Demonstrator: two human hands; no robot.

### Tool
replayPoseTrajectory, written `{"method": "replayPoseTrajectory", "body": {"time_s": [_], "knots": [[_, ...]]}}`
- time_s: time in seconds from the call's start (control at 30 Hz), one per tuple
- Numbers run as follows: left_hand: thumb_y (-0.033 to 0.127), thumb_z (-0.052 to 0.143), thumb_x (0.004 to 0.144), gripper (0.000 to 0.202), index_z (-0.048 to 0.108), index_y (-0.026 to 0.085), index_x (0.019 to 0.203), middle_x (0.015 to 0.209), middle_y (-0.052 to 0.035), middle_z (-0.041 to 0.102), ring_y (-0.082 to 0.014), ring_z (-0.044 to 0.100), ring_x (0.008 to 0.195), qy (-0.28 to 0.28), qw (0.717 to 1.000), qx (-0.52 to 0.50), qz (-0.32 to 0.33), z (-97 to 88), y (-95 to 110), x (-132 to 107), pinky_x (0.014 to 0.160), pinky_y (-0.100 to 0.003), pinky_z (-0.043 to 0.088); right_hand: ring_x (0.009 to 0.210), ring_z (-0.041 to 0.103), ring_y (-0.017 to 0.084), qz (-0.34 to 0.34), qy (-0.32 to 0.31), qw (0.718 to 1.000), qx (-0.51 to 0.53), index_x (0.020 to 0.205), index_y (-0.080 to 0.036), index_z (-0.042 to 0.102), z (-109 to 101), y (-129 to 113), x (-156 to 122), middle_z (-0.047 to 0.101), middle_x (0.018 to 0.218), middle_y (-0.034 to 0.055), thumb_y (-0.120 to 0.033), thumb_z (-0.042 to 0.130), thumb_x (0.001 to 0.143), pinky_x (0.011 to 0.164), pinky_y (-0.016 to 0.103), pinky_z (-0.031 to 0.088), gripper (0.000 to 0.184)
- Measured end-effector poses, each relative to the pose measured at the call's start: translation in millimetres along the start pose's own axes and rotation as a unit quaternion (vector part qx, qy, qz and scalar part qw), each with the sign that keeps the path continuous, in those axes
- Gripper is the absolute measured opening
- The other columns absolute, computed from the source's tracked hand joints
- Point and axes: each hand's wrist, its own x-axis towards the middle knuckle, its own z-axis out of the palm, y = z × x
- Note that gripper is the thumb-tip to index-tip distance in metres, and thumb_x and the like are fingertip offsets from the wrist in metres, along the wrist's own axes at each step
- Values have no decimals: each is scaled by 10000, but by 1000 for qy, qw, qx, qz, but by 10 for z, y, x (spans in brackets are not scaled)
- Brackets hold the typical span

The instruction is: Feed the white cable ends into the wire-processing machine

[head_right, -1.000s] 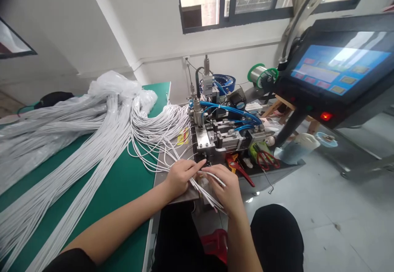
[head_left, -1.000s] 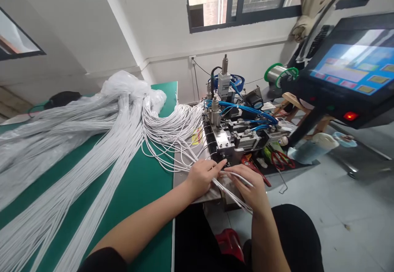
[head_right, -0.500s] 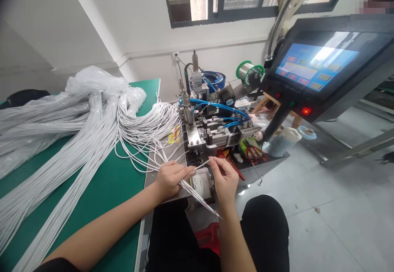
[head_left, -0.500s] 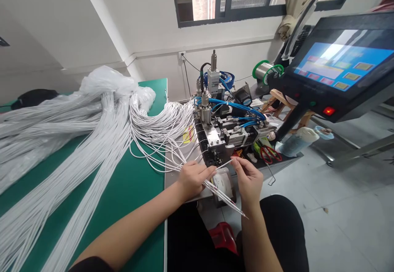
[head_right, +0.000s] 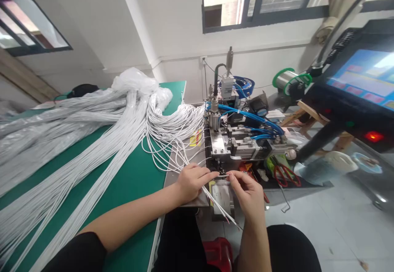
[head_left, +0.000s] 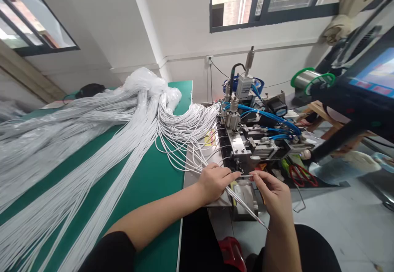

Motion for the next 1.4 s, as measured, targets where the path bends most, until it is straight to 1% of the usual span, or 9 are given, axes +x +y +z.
{"method": "replayPoseTrajectory", "body": {"time_s": [0.07,0.23,0.33,0.47,0.7,0.93,1.13,1.27,1.4], "knots": [[190,382,921,380,565,254,1248,873,-18,654,-136,593,778,-17,1000,13,-22,-10,-3,10,784,-332,354,700,669,232,-13,-37,998,-49,852,-208,721,-41,48,84,733,806,65,-421,650,815,615,324,533,227],[178,483,855,398,564,298,1225,854,-6,631,-173,546,845,-22,999,24,-42,7,0,23,893,-407,240,637,634,220,-102,-55,974,-197,826,-220,691,-70,104,238,718,776,64,-372,596,826,590,342,499,179],[170,491,838,405,563,270,1224,861,-10,627,-184,536,856,-23,998,21,-48,24,-1,22,902,-419,215,622,622,211,-126,-74,966,-215,830,-220,665,-53,99,276,711,778,64,-361,566,850,566,331,483,174],[158,489,831,397,572,249,1208,885,-26,630,-196,533,874,-26,998,14,-60,30,3,26,900,-419,214,682,623,209,-129,-102,961,-221,844,-203,639,-31,77,292,697,802,60,-352,533,887,619,313,469,187],[132,495,809,402,589,254,1181,869,-31,627,-201,526,854,-34,997,-1,-71,27,13,33,876,-423,224,639,525,165,-94,-117,974,-170,747,-193,582,21,108,350,587,684,11,-330,517,893,617,272,388,210],[76,513,742,517,600,289,1205,831,-28,611,-203,523,819,-53,996,13,-73,4,21,45,874,-426,229,614,408,130,16,-142,989,41,648,-190,503,122,302,394,448,638,-26,-374,558,834,580,245,323,267],[94,532,742,464,639,261,1162,832,-34,637,-198,535,810,-14,997,5,-78,19,24,29,888,-441,244,527,296,100,134,-117,968,175,593,-196,460,216,346,334,349,562,-57,-415,641,732,505,233,242,317],[127,537,800,309,680,248,1046,935,-33,682,-201,570,887,42,995,-4,-86,18,25,2,891,-450,252,532,330,102,130,-101,974,159,595,-191,482,198,340,292,390,566,-50,-461,669,728,505,236,264,355],[154,550,812,290,671,229,1065,1087,-57,685,-249,565,1007,36,993,19,-109,7,42,-18,914,-487,250,577,403,121,69,-41,995,58,672,-174,567,82,287,178,463,611,-24,-479,634,805,544,248,316,339]]}}
